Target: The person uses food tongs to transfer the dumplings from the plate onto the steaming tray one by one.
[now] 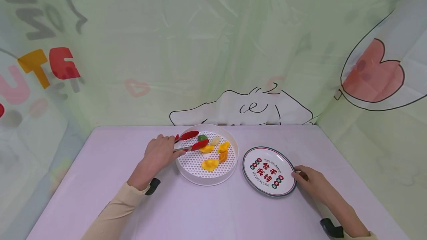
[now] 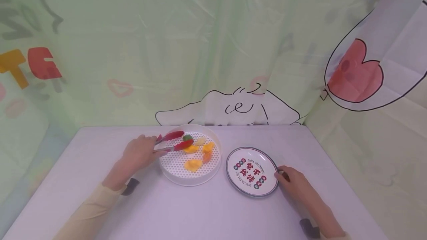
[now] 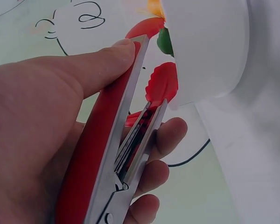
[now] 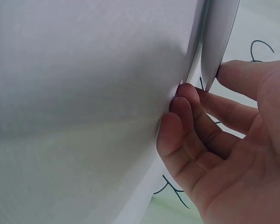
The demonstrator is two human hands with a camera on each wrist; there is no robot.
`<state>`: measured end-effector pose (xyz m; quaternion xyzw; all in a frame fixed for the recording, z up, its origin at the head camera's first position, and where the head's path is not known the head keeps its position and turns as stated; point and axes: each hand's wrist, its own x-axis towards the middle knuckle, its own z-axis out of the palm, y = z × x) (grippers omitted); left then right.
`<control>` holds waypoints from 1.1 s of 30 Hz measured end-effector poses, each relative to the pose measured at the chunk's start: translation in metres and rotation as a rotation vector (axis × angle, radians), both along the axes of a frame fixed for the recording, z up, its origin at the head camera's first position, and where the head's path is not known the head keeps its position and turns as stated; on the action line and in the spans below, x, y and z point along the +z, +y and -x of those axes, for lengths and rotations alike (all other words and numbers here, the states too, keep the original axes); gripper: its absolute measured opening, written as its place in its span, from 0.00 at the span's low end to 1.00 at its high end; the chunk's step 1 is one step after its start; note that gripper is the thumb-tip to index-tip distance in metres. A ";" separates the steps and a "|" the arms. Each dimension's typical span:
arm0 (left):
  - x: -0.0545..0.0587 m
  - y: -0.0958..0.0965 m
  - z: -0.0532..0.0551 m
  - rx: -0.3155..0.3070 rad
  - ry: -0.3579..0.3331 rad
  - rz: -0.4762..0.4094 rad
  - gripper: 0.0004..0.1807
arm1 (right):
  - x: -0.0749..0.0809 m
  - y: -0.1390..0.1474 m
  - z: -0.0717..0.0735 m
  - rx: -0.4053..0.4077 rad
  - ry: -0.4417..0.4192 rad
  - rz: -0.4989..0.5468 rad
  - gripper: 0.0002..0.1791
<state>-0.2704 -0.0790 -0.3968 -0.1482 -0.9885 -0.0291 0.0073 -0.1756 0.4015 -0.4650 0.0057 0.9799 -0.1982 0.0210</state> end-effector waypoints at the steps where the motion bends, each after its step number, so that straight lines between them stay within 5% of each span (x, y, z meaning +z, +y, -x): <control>1: 0.000 0.000 0.000 0.001 -0.004 -0.004 0.36 | 0.000 0.000 0.000 -0.001 0.000 0.000 0.24; 7: 0.004 -0.002 -0.006 0.011 -0.012 -0.072 0.40 | 0.000 -0.001 0.000 -0.003 -0.004 -0.002 0.24; 14: 0.012 0.015 -0.031 -0.004 0.076 -0.164 0.47 | 0.000 -0.001 0.001 -0.004 -0.010 0.003 0.24; 24: -0.009 0.081 -0.077 -0.125 0.158 -0.270 0.51 | -0.002 -0.001 0.001 -0.008 -0.008 0.003 0.25; 33: -0.029 0.126 -0.109 -0.153 0.246 -0.139 0.51 | -0.001 -0.001 0.000 -0.009 -0.002 0.002 0.25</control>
